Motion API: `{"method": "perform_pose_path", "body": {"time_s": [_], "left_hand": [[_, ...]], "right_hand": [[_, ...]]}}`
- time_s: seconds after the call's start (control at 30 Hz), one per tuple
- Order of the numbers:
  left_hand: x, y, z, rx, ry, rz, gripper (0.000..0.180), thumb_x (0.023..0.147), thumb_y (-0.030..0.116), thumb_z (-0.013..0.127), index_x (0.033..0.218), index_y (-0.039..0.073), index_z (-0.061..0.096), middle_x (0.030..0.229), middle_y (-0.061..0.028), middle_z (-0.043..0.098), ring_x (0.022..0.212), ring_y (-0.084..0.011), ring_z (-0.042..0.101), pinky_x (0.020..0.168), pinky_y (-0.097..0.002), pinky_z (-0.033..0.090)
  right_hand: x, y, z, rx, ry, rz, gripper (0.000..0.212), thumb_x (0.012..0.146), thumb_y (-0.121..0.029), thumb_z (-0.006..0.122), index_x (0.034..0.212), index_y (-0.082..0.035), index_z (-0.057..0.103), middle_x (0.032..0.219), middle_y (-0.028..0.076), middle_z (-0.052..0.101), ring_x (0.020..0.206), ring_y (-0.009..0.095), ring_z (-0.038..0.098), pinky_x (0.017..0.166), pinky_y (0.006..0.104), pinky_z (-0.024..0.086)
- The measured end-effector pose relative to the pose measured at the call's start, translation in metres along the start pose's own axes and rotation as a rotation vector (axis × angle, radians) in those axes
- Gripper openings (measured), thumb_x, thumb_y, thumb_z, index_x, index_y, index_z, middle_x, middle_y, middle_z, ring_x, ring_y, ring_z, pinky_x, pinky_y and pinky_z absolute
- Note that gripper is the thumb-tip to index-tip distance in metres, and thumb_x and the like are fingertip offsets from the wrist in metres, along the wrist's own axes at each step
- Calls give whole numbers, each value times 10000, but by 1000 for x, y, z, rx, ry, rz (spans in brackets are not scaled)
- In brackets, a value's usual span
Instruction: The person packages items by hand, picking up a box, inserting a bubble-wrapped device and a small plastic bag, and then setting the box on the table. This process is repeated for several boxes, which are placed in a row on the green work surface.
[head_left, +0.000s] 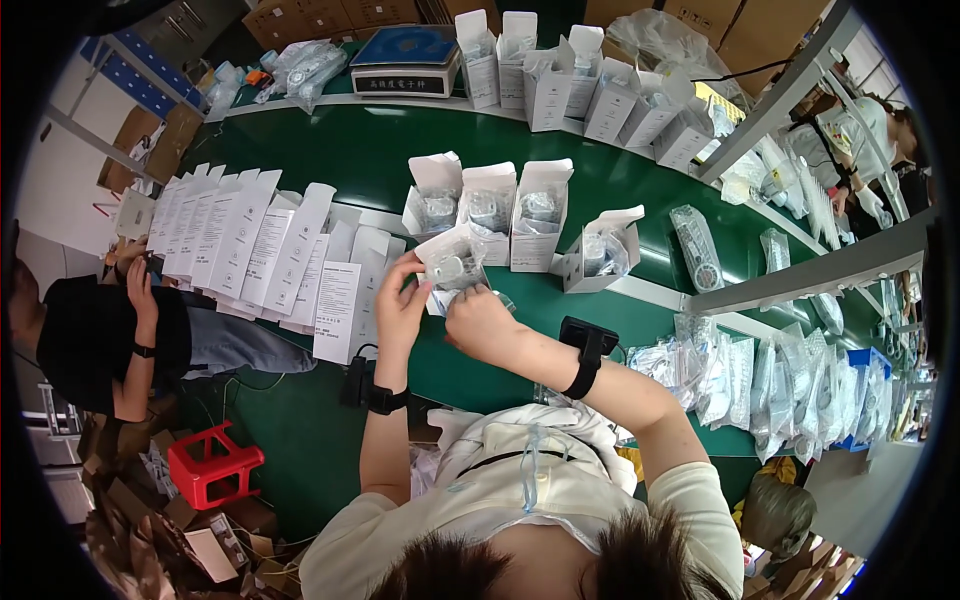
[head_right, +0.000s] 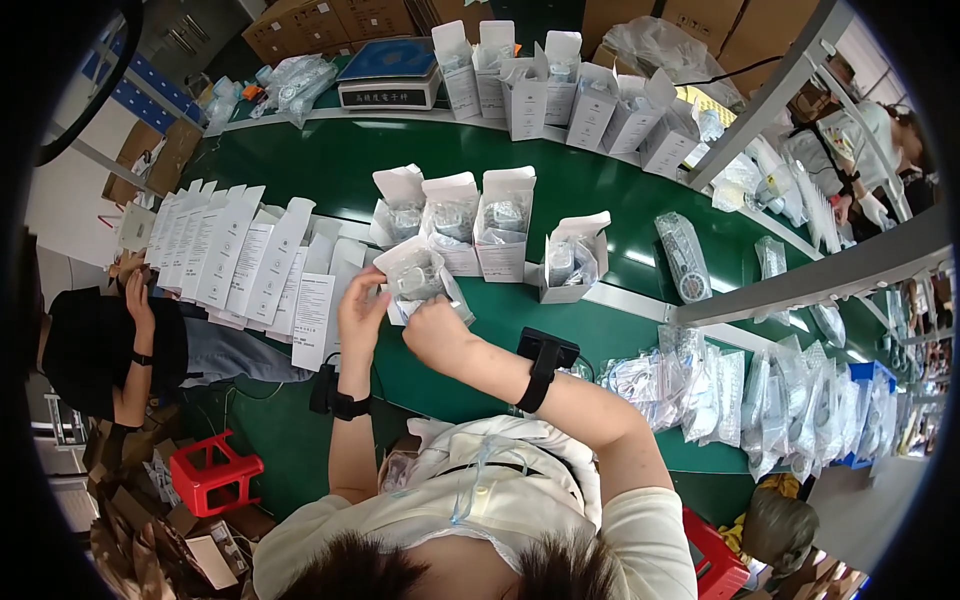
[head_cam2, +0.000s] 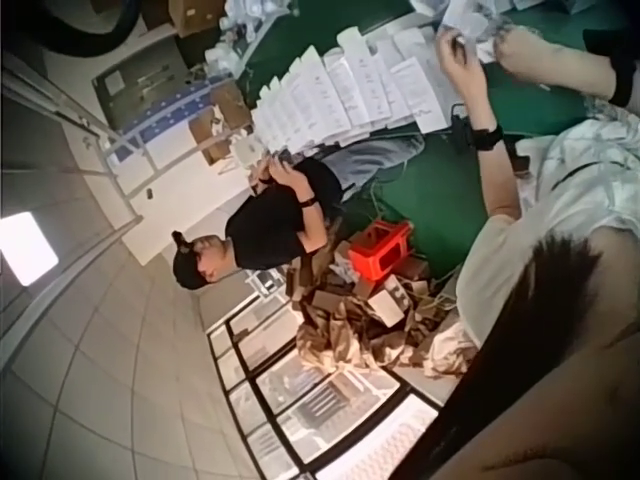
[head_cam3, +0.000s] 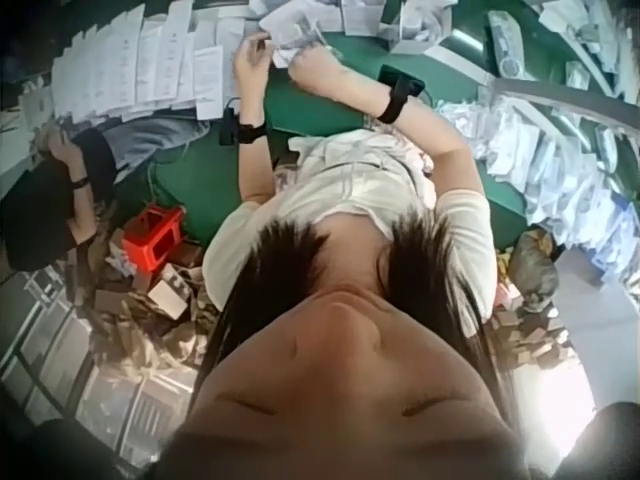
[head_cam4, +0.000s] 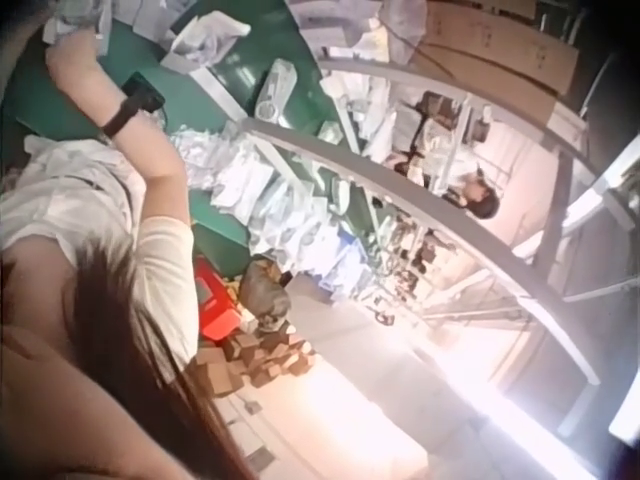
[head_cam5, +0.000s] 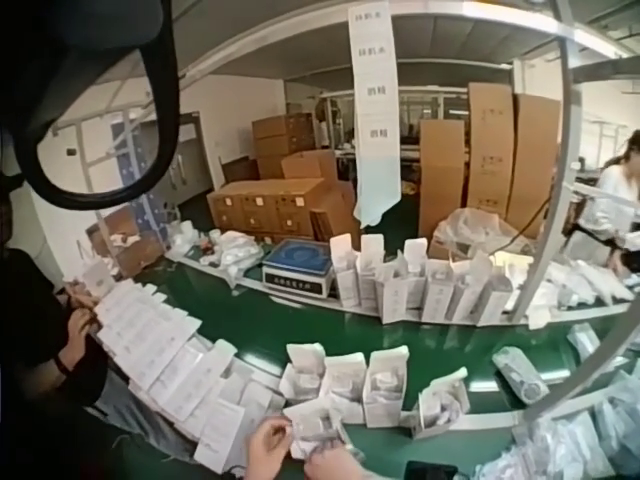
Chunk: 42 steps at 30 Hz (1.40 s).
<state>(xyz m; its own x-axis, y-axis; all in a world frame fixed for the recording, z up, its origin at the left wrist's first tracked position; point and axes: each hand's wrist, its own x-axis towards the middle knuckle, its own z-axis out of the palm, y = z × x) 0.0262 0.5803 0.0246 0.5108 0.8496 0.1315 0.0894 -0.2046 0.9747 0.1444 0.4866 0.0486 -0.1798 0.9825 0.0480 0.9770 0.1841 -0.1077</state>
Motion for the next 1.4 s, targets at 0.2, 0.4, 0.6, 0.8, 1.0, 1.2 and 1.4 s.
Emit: {"method": "perform_pose_path", "body": {"time_s": [0.2,0.4,0.6,0.8,1.0,1.2,1.4], "left_hand": [[-12,-13,-60,258,299,2,246,738,19,614,964,30,517,1139,-128,487,1064,-262,465,839,-357,408],[-28,-34,-83,1171,313,-163,496,693,134,687,1118,38,451,1261,-203,351,1170,-364,318,922,-471,293],[-29,-28,-71,1215,342,-285,636,683,162,700,1218,43,377,1274,-209,346,1172,-376,309,898,-558,260],[-37,-38,-80,1248,287,-186,594,717,130,667,1228,50,376,1257,-198,400,1195,-373,321,901,-559,264],[-67,-24,-90,552,529,46,472,794,97,587,1221,7,406,1193,-181,488,1068,-354,492,878,-422,398],[-127,79,-15,410,82,509,400,828,161,563,1154,-44,454,1179,-244,482,1062,-379,499,868,-445,422],[-123,27,92,871,-558,489,429,759,259,607,1067,-22,503,1112,-219,520,1106,-425,432,914,-510,347]], "right_hand": [[16,31,16,238,-25,15,97,694,-128,588,650,-43,575,673,85,593,671,243,573,635,301,442],[12,28,10,4,553,-152,109,711,-144,587,691,-40,560,688,90,583,719,248,557,641,301,441],[2,9,41,179,211,-6,173,750,-200,593,801,-39,556,744,51,536,736,200,529,654,316,443],[-11,13,41,259,211,18,226,710,-209,629,837,-30,576,826,43,564,800,199,536,726,335,452],[-91,56,-11,295,957,1,296,613,19,559,904,-25,583,919,89,597,897,260,560,779,381,445],[-157,238,58,-54,754,1148,366,765,-69,552,1124,-35,493,1018,145,556,1039,305,448,857,406,392],[-151,320,118,512,175,1205,682,630,-307,708,1181,-9,440,1080,209,537,1035,337,498,863,376,425]]}}
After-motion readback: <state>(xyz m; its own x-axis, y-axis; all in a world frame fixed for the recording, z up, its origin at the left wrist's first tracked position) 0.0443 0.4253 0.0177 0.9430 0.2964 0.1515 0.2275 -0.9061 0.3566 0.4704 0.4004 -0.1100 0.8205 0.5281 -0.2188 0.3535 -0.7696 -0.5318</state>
